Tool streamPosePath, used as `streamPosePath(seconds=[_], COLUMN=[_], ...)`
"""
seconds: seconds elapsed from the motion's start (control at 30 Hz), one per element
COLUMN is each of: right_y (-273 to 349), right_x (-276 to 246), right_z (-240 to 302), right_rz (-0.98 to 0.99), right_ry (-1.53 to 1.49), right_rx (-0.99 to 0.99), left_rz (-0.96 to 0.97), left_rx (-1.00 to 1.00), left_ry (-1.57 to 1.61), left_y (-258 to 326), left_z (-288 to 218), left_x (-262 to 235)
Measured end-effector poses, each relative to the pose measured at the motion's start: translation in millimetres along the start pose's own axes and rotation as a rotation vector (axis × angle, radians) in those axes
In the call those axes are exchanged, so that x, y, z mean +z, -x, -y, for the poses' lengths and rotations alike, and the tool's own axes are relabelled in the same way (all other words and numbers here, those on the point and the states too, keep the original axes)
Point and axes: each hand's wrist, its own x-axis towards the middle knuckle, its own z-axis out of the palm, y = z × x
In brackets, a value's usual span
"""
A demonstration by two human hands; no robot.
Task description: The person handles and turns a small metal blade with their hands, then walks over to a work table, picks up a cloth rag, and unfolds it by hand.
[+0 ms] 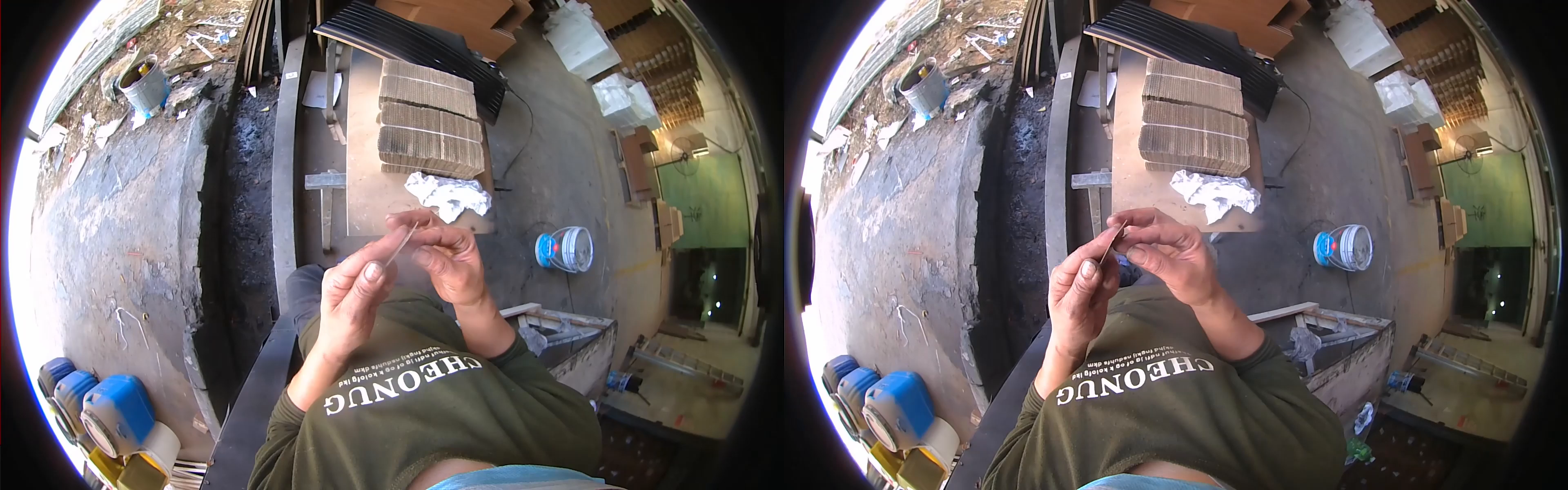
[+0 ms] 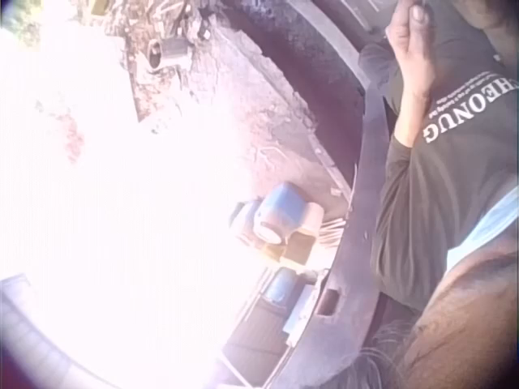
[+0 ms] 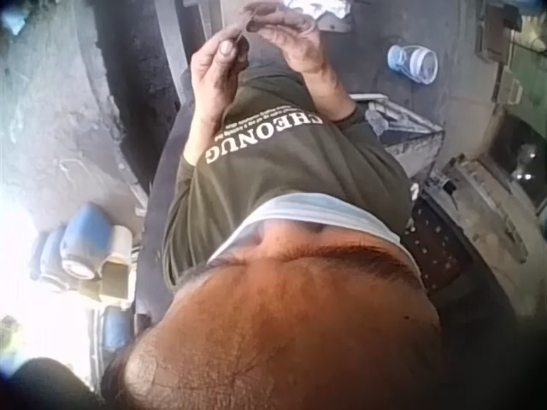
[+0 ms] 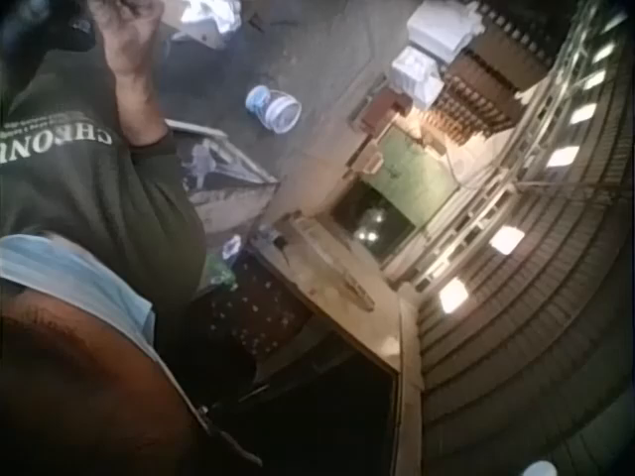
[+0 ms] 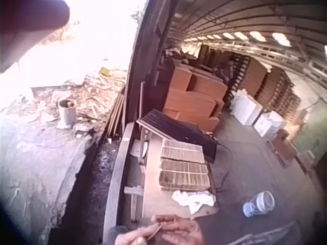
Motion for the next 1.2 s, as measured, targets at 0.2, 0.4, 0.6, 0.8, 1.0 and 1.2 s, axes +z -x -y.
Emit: streamPosePath(seconds=[0.2,0.4,0.6,0.8,1.0,1.2], right_y=[3,5,7,8,7,4], right_x=[3,8,5,8,7,6], right_z=[-3,-3,-2,0,1,-1], right_rz=[-0.089,-0.139,-0.100,-0.021,0.058,0.101], right_ry=[0.053,0.050,0.037,-0.150,-0.382,-0.379], right_rx=[-0.005,0.014,-0.039,-0.042,-0.002,-0.060], left_rz=[-0.021,-0.025,-0.008,-0.114,-0.037,-0.119], left_rx=[-0.022,-0.072,-0.055,-0.046,-0.015,-0.019], left_ry=[0.127,0.185,0.265,0.393,0.437,0.425], left_y=[-1,-1,-2,-3,-5,-4], left_z=[2,5,2,-2,1,2], left_x=[2,-1,-1,1,-8,-8])
